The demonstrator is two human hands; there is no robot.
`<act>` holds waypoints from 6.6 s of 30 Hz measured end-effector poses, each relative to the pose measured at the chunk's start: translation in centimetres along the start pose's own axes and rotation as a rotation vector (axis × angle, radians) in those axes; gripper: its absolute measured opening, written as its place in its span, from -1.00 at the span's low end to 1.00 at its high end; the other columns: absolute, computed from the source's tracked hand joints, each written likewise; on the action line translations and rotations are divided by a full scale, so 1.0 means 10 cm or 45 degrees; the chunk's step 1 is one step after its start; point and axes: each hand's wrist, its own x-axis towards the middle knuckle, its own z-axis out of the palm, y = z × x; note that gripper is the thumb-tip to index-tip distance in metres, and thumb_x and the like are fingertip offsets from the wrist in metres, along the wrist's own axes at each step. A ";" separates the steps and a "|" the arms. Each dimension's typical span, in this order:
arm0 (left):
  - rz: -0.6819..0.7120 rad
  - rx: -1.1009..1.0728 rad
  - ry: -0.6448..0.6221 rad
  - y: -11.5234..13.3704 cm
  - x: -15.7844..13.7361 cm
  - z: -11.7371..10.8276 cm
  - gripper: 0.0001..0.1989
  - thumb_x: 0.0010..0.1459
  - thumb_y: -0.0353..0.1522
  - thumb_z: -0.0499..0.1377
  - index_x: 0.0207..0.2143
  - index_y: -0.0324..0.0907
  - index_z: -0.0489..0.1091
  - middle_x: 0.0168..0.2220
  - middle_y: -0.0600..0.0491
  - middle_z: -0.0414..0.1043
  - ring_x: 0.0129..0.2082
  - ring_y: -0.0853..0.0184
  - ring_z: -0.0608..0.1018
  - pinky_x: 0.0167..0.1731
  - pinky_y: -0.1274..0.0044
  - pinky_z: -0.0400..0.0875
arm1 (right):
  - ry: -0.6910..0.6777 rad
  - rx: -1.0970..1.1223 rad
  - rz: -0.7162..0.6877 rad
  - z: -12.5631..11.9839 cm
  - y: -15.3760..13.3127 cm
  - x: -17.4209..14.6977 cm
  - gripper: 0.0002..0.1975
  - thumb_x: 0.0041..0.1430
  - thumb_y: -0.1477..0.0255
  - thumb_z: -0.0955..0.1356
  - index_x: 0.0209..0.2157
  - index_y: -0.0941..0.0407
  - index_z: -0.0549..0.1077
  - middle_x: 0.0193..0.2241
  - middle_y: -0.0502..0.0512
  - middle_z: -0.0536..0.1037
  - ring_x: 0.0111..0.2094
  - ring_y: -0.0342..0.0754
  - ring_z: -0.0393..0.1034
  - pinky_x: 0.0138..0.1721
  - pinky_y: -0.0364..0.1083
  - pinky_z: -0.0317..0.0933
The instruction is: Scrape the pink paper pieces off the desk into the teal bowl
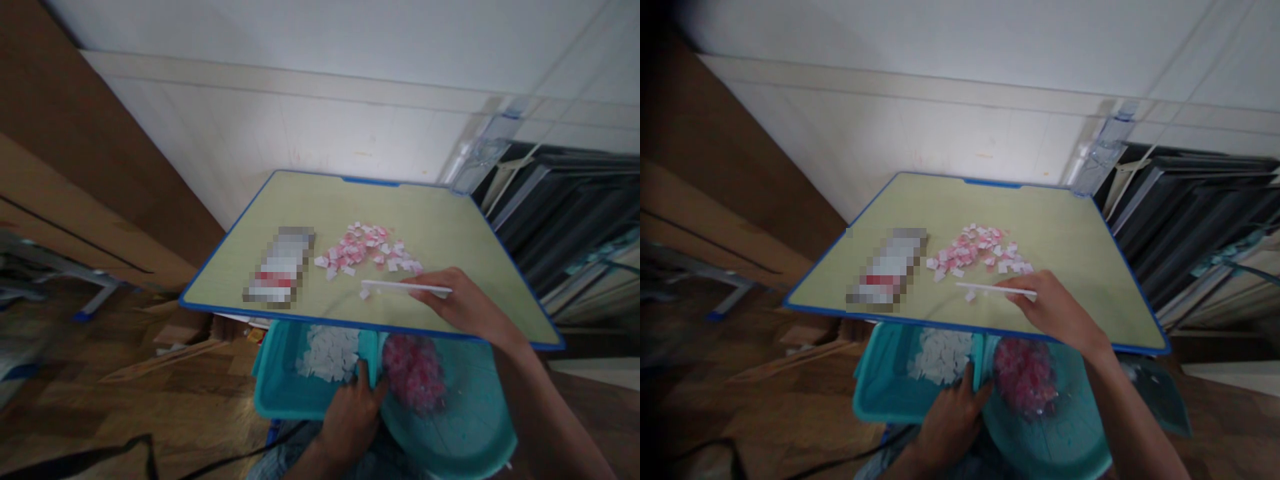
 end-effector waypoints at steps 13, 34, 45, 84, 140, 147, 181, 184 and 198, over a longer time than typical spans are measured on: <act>-0.002 -0.017 0.006 0.01 0.01 0.00 -0.48 0.11 -0.49 -0.05 0.13 0.01 0.06 0.09 -0.25 0.06 -0.27 0.12 0.49 -0.36 0.31 0.40 | 0.052 -0.084 0.164 -0.10 0.17 -0.13 -0.71 0.11 0.37 0.24 -0.48 0.20 0.53 -0.60 0.01 0.52 -0.60 -0.12 0.34 -0.57 -0.19 0.15; -0.013 -0.031 -0.048 0.00 0.02 -0.02 -0.45 0.11 -0.50 -0.03 0.15 0.02 0.02 0.14 -0.29 -0.02 -0.27 0.14 0.50 -0.35 0.33 0.40 | -0.053 0.100 0.153 -0.01 0.10 -0.20 -0.66 0.14 0.27 0.23 -0.33 0.20 0.54 -0.51 0.07 0.55 -0.57 -0.12 0.35 -0.56 -0.19 0.17; -0.020 -0.037 -0.042 0.00 0.01 -0.01 -0.45 0.10 -0.49 -0.02 0.15 0.03 0.02 0.14 -0.29 -0.03 -0.26 0.12 0.49 -0.35 0.32 0.41 | -0.068 0.074 0.108 0.02 0.12 -0.09 -0.69 0.16 0.33 0.22 -0.32 0.16 0.54 -0.52 0.04 0.55 -0.56 -0.12 0.35 -0.54 -0.18 0.18; -0.024 -0.007 -0.053 0.01 0.00 -0.01 -0.48 0.13 -0.50 -0.07 0.14 0.01 0.03 0.10 -0.26 0.05 -0.26 0.15 0.48 -0.35 0.35 0.40 | 0.031 0.079 0.263 -0.08 0.22 -0.28 -0.72 0.08 0.27 0.27 -0.40 0.13 0.56 -0.52 0.05 0.58 -0.53 -0.03 0.43 -0.55 -0.14 0.26; -0.007 0.017 -0.003 0.02 0.00 -0.02 -0.53 0.14 -0.47 -0.08 0.11 -0.02 0.04 0.11 -0.31 0.02 -0.30 0.15 0.50 -0.40 0.36 0.41 | 0.086 0.303 0.058 0.44 -0.06 0.16 -0.83 0.04 0.41 0.30 -0.47 0.20 0.49 -0.60 -0.01 0.47 -0.58 -0.20 0.27 -0.55 -0.22 0.09; 0.007 0.023 0.051 0.02 -0.01 -0.01 -0.51 0.12 -0.47 -0.06 0.11 -0.04 0.04 0.10 -0.34 0.03 -0.30 0.13 0.50 -0.41 0.35 0.41 | 0.033 0.335 0.028 0.58 0.03 0.30 -0.79 0.04 0.36 0.30 -0.52 0.18 0.48 -0.65 -0.04 0.42 -0.61 -0.21 0.20 -0.58 -0.22 0.04; 0.007 -0.051 -0.008 0.01 -0.02 -0.06 -0.51 0.11 -0.48 -0.03 0.10 -0.02 0.08 0.12 -0.33 -0.01 -0.29 0.12 0.49 -0.37 0.31 0.40 | 0.006 0.262 0.062 0.24 -0.01 0.01 -0.72 0.11 0.33 0.28 -0.23 0.15 0.55 -0.44 0.06 0.61 -0.46 -0.06 0.46 -0.44 -0.15 0.29; 0.000 -0.082 -0.021 0.00 -0.01 -0.04 -0.48 0.10 -0.49 -0.03 0.12 0.00 0.06 0.14 -0.30 -0.03 -0.26 0.11 0.49 -0.33 0.31 0.39 | 0.038 0.201 0.105 0.13 0.20 -0.05 -0.71 0.10 0.31 0.29 -0.25 0.16 0.56 -0.47 0.07 0.60 -0.50 -0.06 0.44 -0.50 -0.15 0.26; -0.053 -0.011 -0.133 0.00 0.04 -0.07 -0.44 0.07 -0.52 -0.02 0.14 -0.02 0.06 0.15 -0.33 -0.02 -0.23 0.11 0.49 -0.33 0.30 0.40 | -0.311 0.586 -0.073 -0.07 0.62 -0.17 -0.54 0.03 0.05 0.26 -0.24 0.08 0.56 -0.24 0.20 0.57 -0.15 0.09 0.43 -0.06 0.04 0.19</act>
